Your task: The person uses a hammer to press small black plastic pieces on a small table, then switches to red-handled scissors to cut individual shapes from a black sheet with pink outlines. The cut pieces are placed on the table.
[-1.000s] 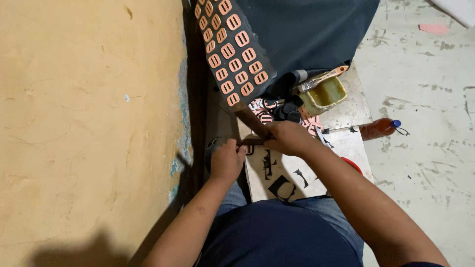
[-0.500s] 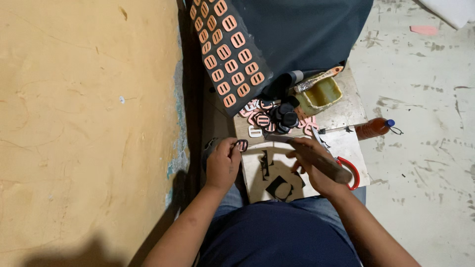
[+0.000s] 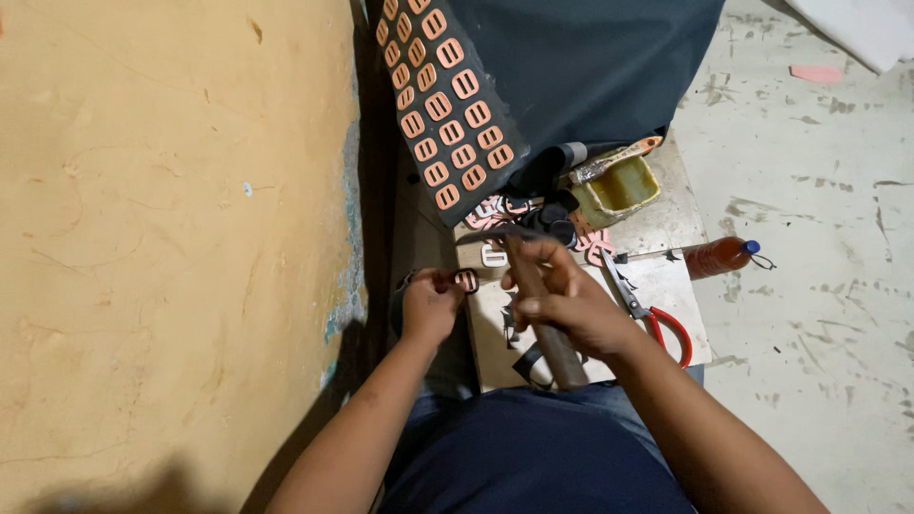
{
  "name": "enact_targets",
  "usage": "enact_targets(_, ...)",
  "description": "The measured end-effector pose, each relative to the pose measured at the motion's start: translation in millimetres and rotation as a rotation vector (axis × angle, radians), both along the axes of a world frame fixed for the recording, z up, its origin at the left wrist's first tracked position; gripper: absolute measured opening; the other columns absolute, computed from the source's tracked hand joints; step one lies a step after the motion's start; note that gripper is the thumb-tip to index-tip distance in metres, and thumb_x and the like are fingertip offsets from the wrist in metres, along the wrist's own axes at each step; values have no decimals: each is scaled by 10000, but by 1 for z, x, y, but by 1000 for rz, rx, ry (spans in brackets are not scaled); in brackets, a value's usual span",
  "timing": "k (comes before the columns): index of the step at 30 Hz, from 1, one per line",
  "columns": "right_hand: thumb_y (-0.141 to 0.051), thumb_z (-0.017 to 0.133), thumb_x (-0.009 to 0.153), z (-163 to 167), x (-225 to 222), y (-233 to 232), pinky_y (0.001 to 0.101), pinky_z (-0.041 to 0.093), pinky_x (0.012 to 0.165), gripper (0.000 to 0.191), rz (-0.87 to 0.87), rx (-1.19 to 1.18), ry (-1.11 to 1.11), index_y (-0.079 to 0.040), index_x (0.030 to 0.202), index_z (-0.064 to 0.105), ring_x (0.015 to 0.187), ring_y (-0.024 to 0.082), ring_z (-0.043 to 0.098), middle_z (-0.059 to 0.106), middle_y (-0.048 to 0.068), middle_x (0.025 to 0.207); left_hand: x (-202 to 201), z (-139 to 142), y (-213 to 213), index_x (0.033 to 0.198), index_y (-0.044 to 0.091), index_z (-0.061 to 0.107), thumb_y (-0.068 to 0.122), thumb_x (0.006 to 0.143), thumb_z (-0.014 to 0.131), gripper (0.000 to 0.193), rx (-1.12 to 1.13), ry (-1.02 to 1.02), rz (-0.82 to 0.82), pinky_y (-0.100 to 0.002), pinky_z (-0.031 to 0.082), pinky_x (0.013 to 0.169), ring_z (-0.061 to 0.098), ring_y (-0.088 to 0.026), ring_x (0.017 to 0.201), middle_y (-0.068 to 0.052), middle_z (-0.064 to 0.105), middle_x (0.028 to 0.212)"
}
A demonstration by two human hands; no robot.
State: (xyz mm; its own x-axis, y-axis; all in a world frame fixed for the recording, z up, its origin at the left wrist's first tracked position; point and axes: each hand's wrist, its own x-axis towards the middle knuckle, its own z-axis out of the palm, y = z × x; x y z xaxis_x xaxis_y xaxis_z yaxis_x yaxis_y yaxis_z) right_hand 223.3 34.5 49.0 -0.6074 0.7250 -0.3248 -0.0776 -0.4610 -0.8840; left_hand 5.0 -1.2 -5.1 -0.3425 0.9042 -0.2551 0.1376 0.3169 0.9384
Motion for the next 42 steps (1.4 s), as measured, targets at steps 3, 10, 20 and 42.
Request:
enact_targets(3,-210,680,888,9,-6,5,475,587,781,606,104,250,-194,-157,1444,443,880,320,700,670,208,1158,1,-1,0,1096,-13,650,107,800,779,345,-25,69,75,-305,561,722,726,-193,803,-121,757,921)
enact_targets(10,-403,626,943,1,-40,-5,485,536,722,374,159,625,-940,-75,1119,586,836,399,700,719,202,893,-2,-5,0,1007,-6,640,160,793,837,334,29,135,38,-325,550,749,704,-206,806,-121,739,888)
enact_targets(20,-378,548,942,-7,-49,-8,484,533,680,410,118,534,-858,-124,1261,511,757,383,706,698,185,820,5,-1,-1,1132,41,677,90,835,731,305,64,-67,67,-284,549,750,712,-139,830,-49,765,928)
enact_targets(42,-394,589,962,-9,-46,-10,438,532,632,359,27,524,-809,-54,1074,574,688,316,697,700,165,769,6,-1,-3,1129,42,643,31,883,626,246,-17,-469,114,-280,563,653,671,-138,781,-50,711,950)
